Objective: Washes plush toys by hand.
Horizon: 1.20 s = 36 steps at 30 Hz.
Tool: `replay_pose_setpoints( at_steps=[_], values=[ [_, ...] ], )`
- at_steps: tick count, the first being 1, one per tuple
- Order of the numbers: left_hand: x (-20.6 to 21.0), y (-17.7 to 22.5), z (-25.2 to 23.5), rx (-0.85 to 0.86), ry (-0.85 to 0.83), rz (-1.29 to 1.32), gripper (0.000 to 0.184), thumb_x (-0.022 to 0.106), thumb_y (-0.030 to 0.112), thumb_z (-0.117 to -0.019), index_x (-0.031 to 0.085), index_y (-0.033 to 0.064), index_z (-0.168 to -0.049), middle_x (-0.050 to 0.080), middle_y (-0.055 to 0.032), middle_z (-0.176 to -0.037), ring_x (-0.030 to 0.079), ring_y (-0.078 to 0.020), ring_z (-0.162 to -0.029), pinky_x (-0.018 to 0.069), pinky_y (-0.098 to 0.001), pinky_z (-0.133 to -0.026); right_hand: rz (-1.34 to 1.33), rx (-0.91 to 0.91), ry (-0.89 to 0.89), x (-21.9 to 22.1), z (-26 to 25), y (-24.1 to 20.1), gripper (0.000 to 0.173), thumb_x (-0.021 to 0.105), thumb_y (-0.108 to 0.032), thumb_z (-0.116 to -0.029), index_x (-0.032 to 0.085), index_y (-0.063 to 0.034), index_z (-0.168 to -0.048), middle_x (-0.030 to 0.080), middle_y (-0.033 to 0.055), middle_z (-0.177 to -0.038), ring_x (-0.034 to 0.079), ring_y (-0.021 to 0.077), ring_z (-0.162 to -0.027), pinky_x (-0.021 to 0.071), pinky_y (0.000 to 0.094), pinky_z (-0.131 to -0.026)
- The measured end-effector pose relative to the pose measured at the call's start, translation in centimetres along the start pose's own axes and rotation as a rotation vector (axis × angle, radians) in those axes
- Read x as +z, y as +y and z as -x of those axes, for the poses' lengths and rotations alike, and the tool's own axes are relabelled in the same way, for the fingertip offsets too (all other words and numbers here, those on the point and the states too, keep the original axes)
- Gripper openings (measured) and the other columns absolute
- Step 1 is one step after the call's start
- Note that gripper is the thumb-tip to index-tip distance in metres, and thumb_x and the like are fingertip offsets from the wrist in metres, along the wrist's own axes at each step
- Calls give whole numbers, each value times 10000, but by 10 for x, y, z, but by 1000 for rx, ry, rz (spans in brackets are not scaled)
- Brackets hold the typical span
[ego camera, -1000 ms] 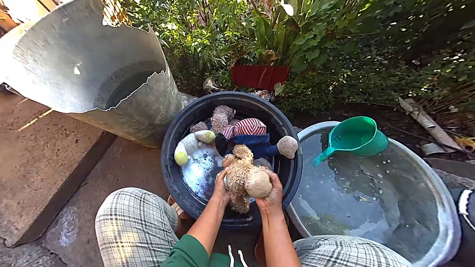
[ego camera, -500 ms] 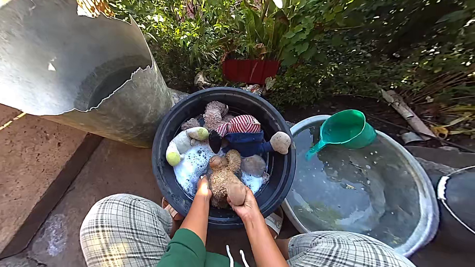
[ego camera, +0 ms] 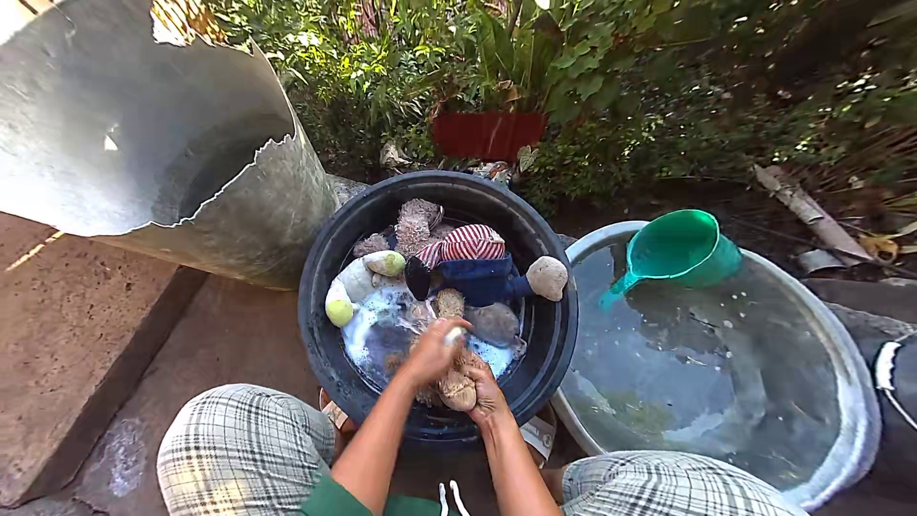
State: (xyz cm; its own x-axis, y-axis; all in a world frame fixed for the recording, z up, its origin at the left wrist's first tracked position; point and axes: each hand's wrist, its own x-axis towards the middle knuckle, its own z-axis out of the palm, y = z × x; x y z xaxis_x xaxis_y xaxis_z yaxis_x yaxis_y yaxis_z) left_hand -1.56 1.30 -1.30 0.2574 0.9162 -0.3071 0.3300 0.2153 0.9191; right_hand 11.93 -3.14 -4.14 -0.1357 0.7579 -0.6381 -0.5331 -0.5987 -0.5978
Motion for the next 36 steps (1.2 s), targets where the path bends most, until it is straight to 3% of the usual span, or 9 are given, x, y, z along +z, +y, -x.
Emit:
replay_pose_setpoints(
  at_steps=[2,7,12,16,20,23,28,33,36],
  values=[
    [12,6,-4,-146,16,-333,430,517,324,-1059,606,57,-1384,561,-258,-1400,508,-415,-1344,395,-588,-1130,44,-24,-48,2,5,0,333,531,87,-762,580,-24,-1072,703,53,-841,697,118,-724,610,313,-653],
    [-3,-39,-32,-669,208,-196,560,445,330,-1100,370,17,-1559,323,-338,-1586,335,-504,-1471,329,-617,-1178,147,-28,-104,6,11,-4,400,575,79,-656,604,-10,-1045,707,50,-860,695,105,-736,604,289,-661],
    [9,-8,6,-428,18,-228,432,452,83,-1042,514,-4,-1461,500,-284,-1472,487,-413,-1379,377,-537,-1165,-121,-26,319,5,-4,-13,169,472,-11,-923,551,-16,-1073,626,118,-915,645,199,-801,563,380,-690],
    [-45,7,-20,-483,18,-97,380,436,79,-1084,511,-16,-1444,618,-277,-1304,677,-370,-1057,558,-511,-911,7,-71,553,8,-13,-23,288,545,-38,-998,503,2,-1280,578,185,-1135,594,260,-976,520,443,-811],
    [-108,22,-84,-248,312,-368,390,409,120,-1091,537,-15,-1434,642,-302,-1286,634,-453,-1194,481,-614,-1035,307,-228,390,0,-14,-23,381,696,-70,-924,593,17,-1281,530,237,-1313,548,301,-1169,506,447,-936],
    [-122,30,-139,-23,509,-511,433,428,85,-1061,489,-18,-1477,538,-309,-1423,507,-466,-1352,400,-586,-1139,566,-301,156,-8,-16,-25,670,858,-156,-703,618,-13,-1312,455,245,-1430,470,315,-1305,463,421,-1045],
    [-100,-21,-187,-206,124,-756,650,427,332,-1099,229,5,-1625,129,-275,-1694,150,-488,-1557,198,-716,-1194,1461,-169,19,-2,-11,-46,900,857,-68,-636,541,-209,-1467,386,239,-1531,416,502,-1319,421,616,-1022],
    [-112,-17,-138,42,345,-579,363,478,204,-1077,673,17,-1319,612,-192,-1423,548,-349,-1365,370,-591,-1162,1400,-517,180,-22,-23,-24,523,823,-150,-661,708,2,-1148,652,202,-1281,537,445,-1268,428,613,-1012],
    [-95,-45,-75,-81,606,-451,369,443,220,-1097,688,-51,-1150,713,-236,-1090,688,-384,-1068,516,-596,-976,886,-591,211,-11,-24,-19,620,854,-116,-695,602,123,-1209,693,225,-1128,680,270,-1075,537,419,-970]
  ],
)
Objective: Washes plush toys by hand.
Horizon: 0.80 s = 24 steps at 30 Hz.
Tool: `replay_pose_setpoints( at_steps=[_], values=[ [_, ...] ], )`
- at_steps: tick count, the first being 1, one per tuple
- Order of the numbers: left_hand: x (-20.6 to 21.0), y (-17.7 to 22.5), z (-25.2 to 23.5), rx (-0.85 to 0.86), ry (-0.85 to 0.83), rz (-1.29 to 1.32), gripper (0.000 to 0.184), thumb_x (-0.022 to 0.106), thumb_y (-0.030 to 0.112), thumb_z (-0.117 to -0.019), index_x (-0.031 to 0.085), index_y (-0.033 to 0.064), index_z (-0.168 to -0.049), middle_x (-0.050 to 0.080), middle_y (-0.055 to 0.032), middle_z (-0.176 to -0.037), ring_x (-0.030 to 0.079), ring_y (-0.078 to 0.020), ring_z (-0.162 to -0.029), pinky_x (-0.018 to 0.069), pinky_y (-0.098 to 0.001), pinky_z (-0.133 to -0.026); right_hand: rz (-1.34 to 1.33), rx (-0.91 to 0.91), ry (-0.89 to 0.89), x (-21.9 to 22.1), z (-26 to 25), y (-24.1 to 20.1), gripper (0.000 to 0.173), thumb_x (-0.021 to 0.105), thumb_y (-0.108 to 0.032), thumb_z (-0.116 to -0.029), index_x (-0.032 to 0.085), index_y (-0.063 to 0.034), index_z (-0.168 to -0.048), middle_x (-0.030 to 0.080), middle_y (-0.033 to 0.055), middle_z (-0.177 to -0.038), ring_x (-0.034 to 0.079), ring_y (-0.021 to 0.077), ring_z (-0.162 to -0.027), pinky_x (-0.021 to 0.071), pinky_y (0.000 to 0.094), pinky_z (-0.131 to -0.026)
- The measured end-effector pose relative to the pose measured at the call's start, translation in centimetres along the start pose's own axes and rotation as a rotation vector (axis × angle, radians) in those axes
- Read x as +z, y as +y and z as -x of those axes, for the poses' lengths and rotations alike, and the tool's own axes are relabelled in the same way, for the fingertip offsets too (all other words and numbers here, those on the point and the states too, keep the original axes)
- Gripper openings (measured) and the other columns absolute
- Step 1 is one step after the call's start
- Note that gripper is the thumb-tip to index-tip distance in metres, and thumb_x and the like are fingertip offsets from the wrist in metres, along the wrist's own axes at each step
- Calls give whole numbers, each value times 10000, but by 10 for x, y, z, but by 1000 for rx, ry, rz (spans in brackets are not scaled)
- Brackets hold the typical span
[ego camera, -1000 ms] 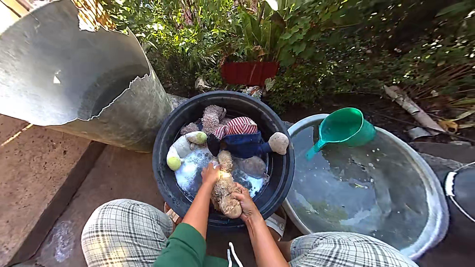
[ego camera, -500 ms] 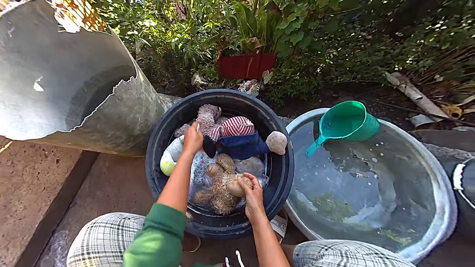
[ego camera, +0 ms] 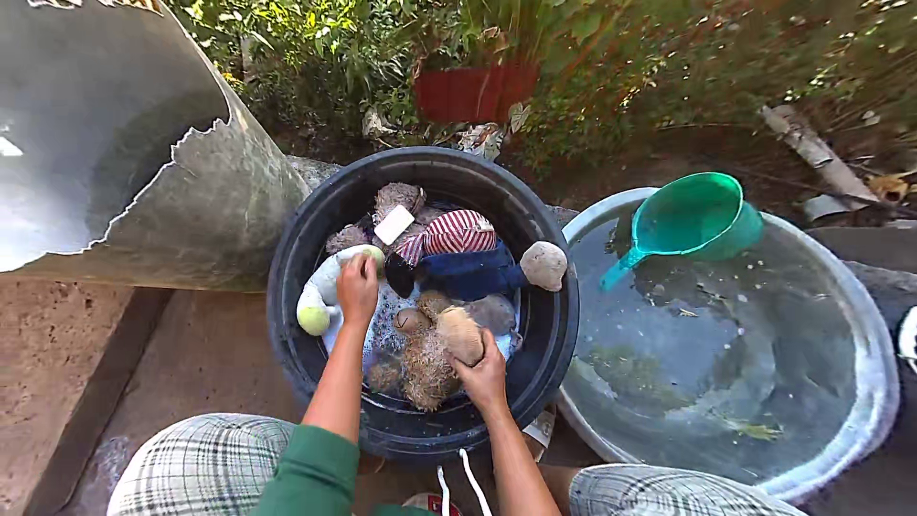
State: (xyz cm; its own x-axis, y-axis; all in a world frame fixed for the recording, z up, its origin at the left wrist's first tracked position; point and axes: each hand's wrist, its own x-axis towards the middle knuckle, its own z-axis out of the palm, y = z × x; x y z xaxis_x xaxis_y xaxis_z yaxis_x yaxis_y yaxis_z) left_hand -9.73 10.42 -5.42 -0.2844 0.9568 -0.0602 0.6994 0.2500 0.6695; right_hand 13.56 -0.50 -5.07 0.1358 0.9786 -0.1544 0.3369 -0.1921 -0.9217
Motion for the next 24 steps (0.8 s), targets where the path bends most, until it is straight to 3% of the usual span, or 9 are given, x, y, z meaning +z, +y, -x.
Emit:
replay_pose_setpoints(
  at_steps=[2,4,6,10,12,15,18,22,24],
  values=[
    [9,-26,36,-257,-122,-156,383,457,261,-1084,696,-28,-1162,711,-260,-1103,676,-424,-1106,506,-621,-970,-295,119,50,3,0,-8,733,809,-50,-726,460,131,-1344,632,206,-1197,652,151,-1083,545,283,-953],
    [26,-42,57,-388,-286,-307,378,593,204,-999,651,19,-1323,589,-270,-1363,510,-451,-1333,411,-624,-1086,-515,198,102,5,-2,-13,770,765,6,-722,384,89,-1386,579,174,-1235,636,122,-1090,561,254,-919],
    [45,-48,73,-380,-353,-450,574,690,183,-903,559,76,-1451,429,-289,-1526,395,-484,-1423,360,-648,-1114,-656,280,145,3,-2,-19,740,743,-3,-739,407,58,-1396,598,136,-1208,647,123,-1052,580,273,-875],
    [71,-45,95,-318,-536,-543,643,690,81,-888,501,24,-1500,166,-311,-1668,240,-528,-1508,244,-696,-1184,-883,340,180,-10,-2,-57,371,658,6,-801,547,25,-1154,701,65,-931,713,131,-831,629,320,-750],
    [73,-41,108,-230,-700,-573,480,633,77,-942,580,-34,-1405,383,-335,-1563,368,-516,-1448,245,-687,-1192,-919,272,165,-22,1,-73,375,635,-18,-776,528,-1,-1135,701,42,-915,714,122,-824,630,327,-755],
    [68,-34,110,-74,-999,-717,325,591,69,-972,663,-23,-1275,629,-246,-1360,519,-432,-1351,188,-662,-1216,-969,196,195,-37,-1,-89,413,646,-39,-758,498,-30,-1143,703,35,-918,722,134,-829,635,345,-758],
    [57,-21,101,-5,-1145,-877,345,602,136,-980,659,-31,-1277,625,-241,-1365,528,-419,-1341,218,-635,-1209,-976,161,189,-41,-1,-89,452,648,-32,-753,495,-37,-1178,702,28,-956,719,129,-865,629,345,-786],
    [41,6,86,-41,-1228,-1070,358,561,166,-1010,656,-22,-1300,566,-217,-1454,426,-414,-1434,227,-630,-1202,-898,223,124,-37,-6,-76,554,659,-21,-751,480,7,-1275,672,68,-1044,699,131,-932,619,334,-818],
    [36,14,85,-66,-1184,-1163,351,534,128,-1012,645,-74,-1276,567,-249,-1432,477,-431,-1385,315,-638,-1144,-853,303,141,-33,-7,-70,569,650,-6,-793,458,24,-1327,649,101,-1092,689,143,-956,612,327,-828]
  ],
)
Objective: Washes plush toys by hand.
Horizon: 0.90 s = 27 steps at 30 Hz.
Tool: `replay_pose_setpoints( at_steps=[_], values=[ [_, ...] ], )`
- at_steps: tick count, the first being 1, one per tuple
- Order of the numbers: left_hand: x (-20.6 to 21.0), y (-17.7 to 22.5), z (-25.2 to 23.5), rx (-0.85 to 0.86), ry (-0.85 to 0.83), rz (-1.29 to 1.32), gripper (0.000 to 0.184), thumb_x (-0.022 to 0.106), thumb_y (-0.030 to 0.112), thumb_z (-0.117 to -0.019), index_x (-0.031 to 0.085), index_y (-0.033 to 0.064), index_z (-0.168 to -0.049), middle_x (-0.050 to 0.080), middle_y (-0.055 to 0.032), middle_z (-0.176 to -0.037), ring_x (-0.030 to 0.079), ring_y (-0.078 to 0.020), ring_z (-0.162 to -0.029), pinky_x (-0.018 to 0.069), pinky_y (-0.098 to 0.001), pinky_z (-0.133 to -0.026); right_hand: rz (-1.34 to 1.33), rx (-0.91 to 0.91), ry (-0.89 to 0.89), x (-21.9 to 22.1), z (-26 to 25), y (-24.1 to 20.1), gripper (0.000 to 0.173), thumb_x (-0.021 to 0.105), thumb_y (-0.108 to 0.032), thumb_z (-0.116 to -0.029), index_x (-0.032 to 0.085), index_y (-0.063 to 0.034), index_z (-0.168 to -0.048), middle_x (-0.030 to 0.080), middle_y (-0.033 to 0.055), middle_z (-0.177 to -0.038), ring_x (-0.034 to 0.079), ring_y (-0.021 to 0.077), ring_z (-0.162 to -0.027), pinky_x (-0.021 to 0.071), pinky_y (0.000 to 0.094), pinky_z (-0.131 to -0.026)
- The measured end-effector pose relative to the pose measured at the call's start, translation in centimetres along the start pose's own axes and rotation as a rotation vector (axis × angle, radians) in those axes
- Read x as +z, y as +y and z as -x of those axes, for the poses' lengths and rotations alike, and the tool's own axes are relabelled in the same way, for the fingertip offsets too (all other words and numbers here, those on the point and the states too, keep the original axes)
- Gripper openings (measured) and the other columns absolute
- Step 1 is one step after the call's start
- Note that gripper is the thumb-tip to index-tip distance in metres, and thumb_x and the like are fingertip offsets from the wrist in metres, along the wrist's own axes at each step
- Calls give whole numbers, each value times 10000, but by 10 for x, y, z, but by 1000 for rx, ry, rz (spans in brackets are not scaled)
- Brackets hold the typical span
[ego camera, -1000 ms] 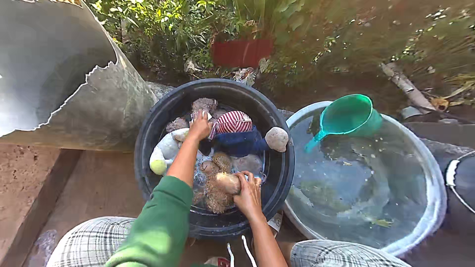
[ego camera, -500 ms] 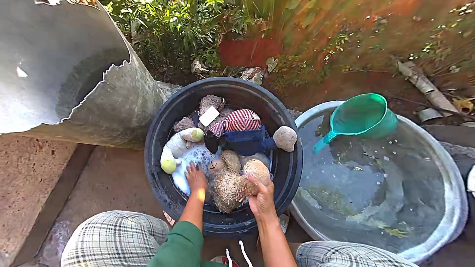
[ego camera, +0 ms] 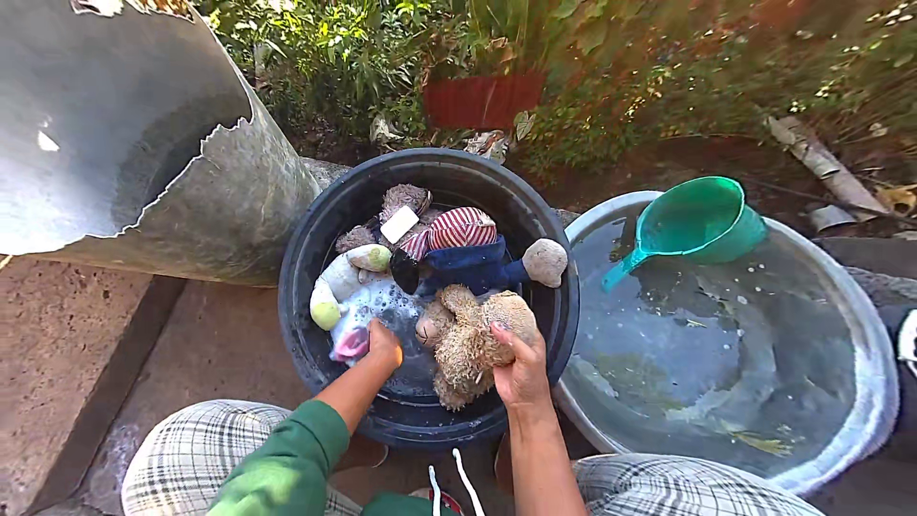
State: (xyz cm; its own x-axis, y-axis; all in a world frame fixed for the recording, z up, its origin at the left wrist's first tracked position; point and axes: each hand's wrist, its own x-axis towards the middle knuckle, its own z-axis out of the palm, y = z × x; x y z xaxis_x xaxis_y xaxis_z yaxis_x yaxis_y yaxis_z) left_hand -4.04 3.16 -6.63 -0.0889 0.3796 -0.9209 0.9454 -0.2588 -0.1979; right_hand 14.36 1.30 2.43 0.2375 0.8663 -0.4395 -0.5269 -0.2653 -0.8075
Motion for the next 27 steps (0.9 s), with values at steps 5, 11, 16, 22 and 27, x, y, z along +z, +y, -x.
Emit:
replay_pose_setpoints(
  at_steps=[5,11,16,22,27],
  values=[
    [8,-40,-8,-90,286,254,421,463,-68,-1001,482,-137,-1416,374,-358,-1531,503,-522,-1321,492,-611,-1011,203,6,57,-3,-3,2,694,746,54,-763,426,9,-1378,596,152,-1187,658,158,-1019,594,304,-835],
    [15,-62,-21,72,335,158,562,630,15,-915,514,25,-1465,548,-286,-1429,411,-468,-1425,333,-629,-1138,-29,96,97,-4,1,-4,293,599,53,-898,550,35,-1186,673,122,-991,693,161,-883,608,334,-786],
    [43,-61,-23,25,299,237,497,537,-2,-989,494,19,-1483,521,-345,-1426,466,-513,-1371,339,-672,-1127,-358,288,103,0,7,2,204,402,-149,-1046,528,-66,-1182,655,116,-1020,683,206,-930,594,411,-808],
    [-2,-73,11,-46,205,629,474,662,327,-982,627,2,-1326,586,-281,-1395,537,-470,-1330,405,-728,-1040,-73,151,22,-22,1,30,359,531,-74,-986,466,-5,-1332,640,127,-1100,673,181,-963,592,371,-838],
    [-10,-86,6,141,236,1065,438,580,312,-1055,602,9,-1372,640,-274,-1264,648,-379,-1115,477,-553,-1017,271,118,-492,-11,17,45,624,721,-83,-791,482,80,-1344,663,92,-1141,672,110,-1010,582,297,-896]
  ],
)
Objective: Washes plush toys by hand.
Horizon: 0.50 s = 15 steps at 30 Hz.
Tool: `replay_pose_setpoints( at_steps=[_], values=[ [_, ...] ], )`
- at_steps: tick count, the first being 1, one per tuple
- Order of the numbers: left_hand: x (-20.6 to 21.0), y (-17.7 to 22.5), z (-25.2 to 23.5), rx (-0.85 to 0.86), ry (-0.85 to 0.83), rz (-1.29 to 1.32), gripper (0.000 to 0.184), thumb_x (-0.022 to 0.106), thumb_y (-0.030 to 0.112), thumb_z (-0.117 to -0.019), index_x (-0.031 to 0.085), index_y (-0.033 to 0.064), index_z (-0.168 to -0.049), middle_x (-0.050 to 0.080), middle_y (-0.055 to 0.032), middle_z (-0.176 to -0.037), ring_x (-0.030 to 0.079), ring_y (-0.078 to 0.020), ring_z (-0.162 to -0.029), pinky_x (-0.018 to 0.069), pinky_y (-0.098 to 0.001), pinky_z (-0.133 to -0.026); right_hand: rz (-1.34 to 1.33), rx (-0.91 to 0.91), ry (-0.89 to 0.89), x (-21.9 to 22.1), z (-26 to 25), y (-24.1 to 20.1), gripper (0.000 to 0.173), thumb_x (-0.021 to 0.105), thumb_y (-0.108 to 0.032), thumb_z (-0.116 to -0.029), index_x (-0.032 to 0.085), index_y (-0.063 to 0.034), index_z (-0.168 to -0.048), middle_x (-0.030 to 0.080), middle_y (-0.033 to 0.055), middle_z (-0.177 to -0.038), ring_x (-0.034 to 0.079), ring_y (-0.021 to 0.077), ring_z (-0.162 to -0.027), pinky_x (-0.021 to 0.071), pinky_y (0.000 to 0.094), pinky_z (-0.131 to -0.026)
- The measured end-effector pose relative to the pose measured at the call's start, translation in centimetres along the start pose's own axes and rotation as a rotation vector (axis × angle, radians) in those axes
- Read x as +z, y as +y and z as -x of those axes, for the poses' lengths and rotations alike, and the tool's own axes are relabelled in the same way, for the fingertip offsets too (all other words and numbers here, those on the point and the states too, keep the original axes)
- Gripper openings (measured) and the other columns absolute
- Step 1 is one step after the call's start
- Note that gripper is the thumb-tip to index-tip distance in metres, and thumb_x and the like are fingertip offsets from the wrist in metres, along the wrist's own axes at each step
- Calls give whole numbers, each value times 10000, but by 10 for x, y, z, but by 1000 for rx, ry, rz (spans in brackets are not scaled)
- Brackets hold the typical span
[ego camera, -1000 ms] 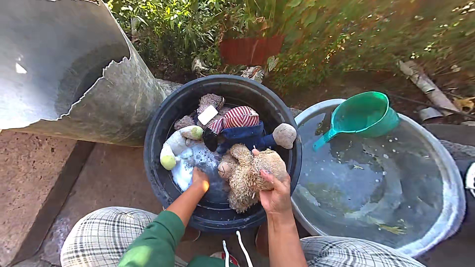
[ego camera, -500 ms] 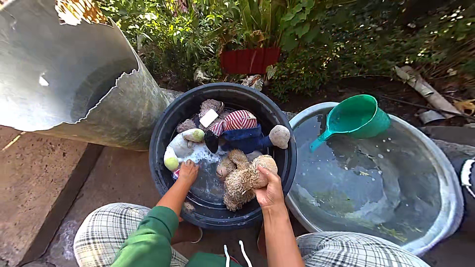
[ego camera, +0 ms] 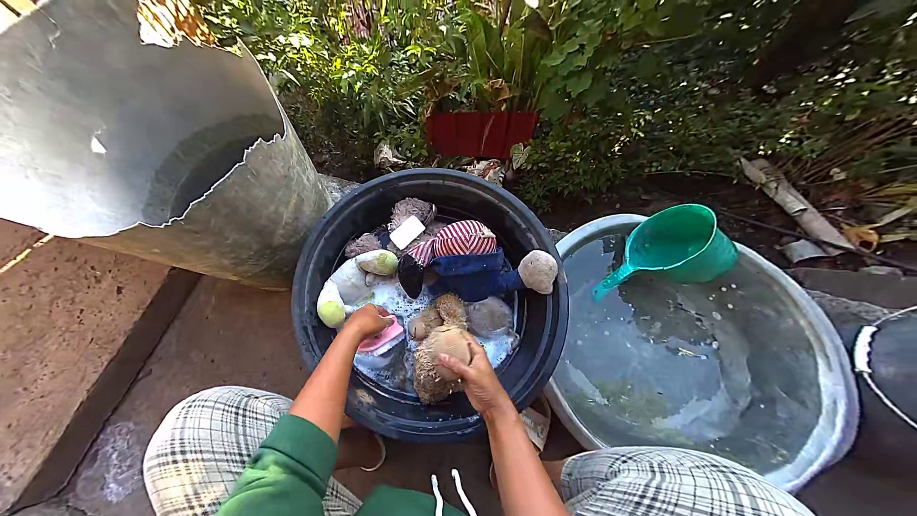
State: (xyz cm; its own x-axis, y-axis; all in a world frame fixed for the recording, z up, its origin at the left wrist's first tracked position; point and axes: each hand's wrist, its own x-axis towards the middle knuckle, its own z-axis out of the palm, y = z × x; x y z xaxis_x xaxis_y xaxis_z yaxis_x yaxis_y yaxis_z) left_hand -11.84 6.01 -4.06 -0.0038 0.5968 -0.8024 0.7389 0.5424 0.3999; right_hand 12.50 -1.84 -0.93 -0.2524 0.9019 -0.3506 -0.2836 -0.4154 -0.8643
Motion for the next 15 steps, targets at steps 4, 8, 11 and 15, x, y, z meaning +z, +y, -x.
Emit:
replay_pose_setpoints(
  at_steps=[4,8,11,15],
  values=[
    [19,-1,3,10,31,81,487,542,378,-1070,626,-44,-1299,634,-296,-1265,626,-403,-1178,455,-584,-1045,374,-98,230,-17,-30,16,352,677,-143,-932,647,67,-1212,621,193,-1235,609,205,-1113,518,330,-937],
    [55,-4,9,22,68,296,566,528,463,-1063,610,-36,-1317,651,-275,-1196,649,-369,-1063,499,-543,-961,463,234,335,-43,-68,44,713,756,-88,-880,419,57,-1491,429,287,-1514,446,363,-1389,374,481,-1146],
    [67,-7,16,-17,90,445,523,579,406,-1052,594,-49,-1309,652,-254,-1151,640,-320,-996,509,-490,-930,383,401,323,-41,-84,46,674,784,-134,-852,486,36,-1432,572,259,-1357,569,331,-1235,460,497,-1039],
    [78,-7,22,-31,107,656,430,632,247,-1017,553,-73,-1293,625,-243,-1134,610,-282,-937,522,-456,-848,503,490,224,-36,-98,51,620,840,-267,-835,585,24,-1320,644,234,-1243,625,320,-1155,485,505,-1017]
  ],
)
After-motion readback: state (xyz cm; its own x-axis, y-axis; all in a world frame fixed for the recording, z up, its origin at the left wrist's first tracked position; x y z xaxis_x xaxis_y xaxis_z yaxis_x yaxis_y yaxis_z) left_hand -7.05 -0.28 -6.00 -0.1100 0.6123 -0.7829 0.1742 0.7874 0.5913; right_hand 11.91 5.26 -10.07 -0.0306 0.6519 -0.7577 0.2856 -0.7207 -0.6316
